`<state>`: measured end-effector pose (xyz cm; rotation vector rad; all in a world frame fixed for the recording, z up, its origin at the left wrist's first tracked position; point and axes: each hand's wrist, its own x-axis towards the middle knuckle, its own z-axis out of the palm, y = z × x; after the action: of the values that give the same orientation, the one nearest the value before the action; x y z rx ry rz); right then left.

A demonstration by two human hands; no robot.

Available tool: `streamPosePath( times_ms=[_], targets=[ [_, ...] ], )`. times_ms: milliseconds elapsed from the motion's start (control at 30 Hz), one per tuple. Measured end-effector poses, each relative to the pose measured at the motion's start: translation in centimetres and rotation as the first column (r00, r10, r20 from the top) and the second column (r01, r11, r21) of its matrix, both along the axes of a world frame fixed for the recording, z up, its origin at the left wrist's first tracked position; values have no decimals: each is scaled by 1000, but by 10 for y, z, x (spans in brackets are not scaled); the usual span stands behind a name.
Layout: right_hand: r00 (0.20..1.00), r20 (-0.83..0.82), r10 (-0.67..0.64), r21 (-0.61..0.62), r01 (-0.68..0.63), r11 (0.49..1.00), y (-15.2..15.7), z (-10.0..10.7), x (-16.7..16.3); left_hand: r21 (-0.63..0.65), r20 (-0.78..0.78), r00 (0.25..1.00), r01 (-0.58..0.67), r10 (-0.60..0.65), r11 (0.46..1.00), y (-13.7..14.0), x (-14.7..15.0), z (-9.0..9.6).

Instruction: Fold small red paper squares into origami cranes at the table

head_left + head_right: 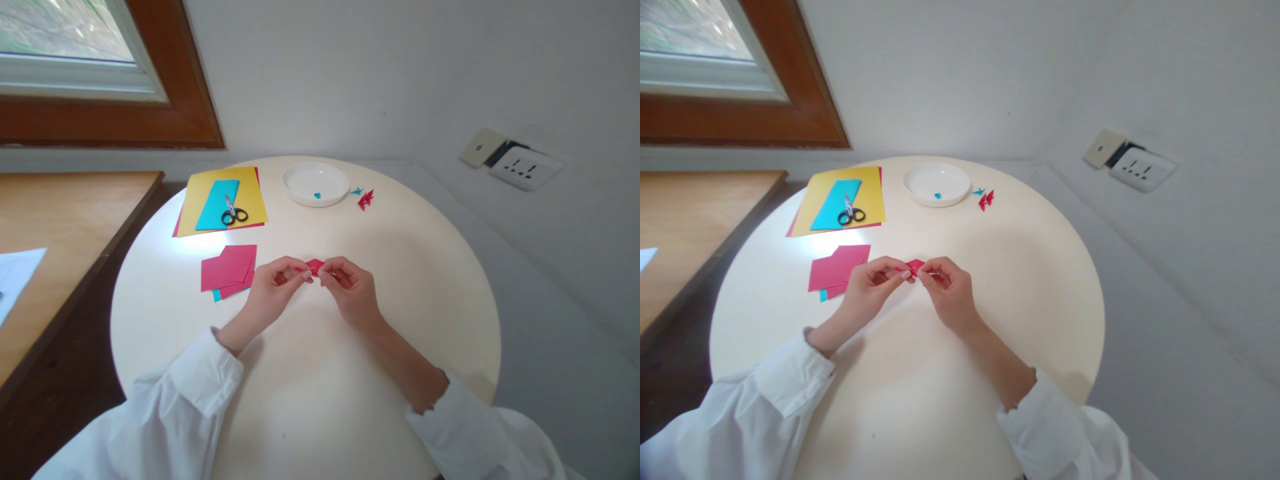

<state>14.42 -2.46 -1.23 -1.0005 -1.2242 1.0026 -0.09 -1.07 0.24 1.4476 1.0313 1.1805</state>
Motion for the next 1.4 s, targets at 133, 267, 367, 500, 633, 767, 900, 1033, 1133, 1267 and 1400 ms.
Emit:
streamPosePath(
  times_ms=[133, 267, 367, 500, 633, 767, 900, 1033, 1133, 1267, 1400],
  targets=[
    [999, 38, -27, 46, 25, 999, -1, -3, -1, 23, -13, 1000, -6, 6, 1000, 0, 0, -1],
    [997, 56, -55, 62, 51, 997, -1, -5, -2, 26, -4, 1000, -8, 8, 1000, -1, 1, 0],
    [996, 57, -69, 54, 66, 996, -1, -5, -2, 4, -13, 1000, -19, 19, 1000, -1, 1, 1],
    [997, 45, -65, 50, 62, 997, -1, -5, -3, -36, -20, 998, -54, 53, 998, -1, 2, -1],
    [998, 28, -62, 45, 60, 997, -1, -5, -3, -65, 0, 997, -72, 72, 995, -1, 3, -2],
    [998, 5, -61, 30, 61, 998, -1, -6, -4, -78, 5, 997, -81, 82, 994, -2, 4, -2],
    [998, -6, -70, 18, 70, 997, -1, -6, -5, -76, 11, 997, -81, 82, 994, -2, 4, -1],
    [997, -1, -77, 4, 77, 997, -1, -5, -6, -76, 18, 997, -77, 79, 994, -3, 4, 1],
    [997, 0, -75, -6, 75, 997, -1, -5, -7, -76, 30, 997, -75, 77, 994, -3, 5, 1],
    [997, 8, -78, -14, 78, 997, -2, -4, -8, -66, 22, 997, -74, 76, 995, -3, 5, -1],
    [997, 11, -77, -9, 77, 997, -2, -5, -8, -61, 24, 997, -77, 79, 995, -2, 5, -3]
  ],
)
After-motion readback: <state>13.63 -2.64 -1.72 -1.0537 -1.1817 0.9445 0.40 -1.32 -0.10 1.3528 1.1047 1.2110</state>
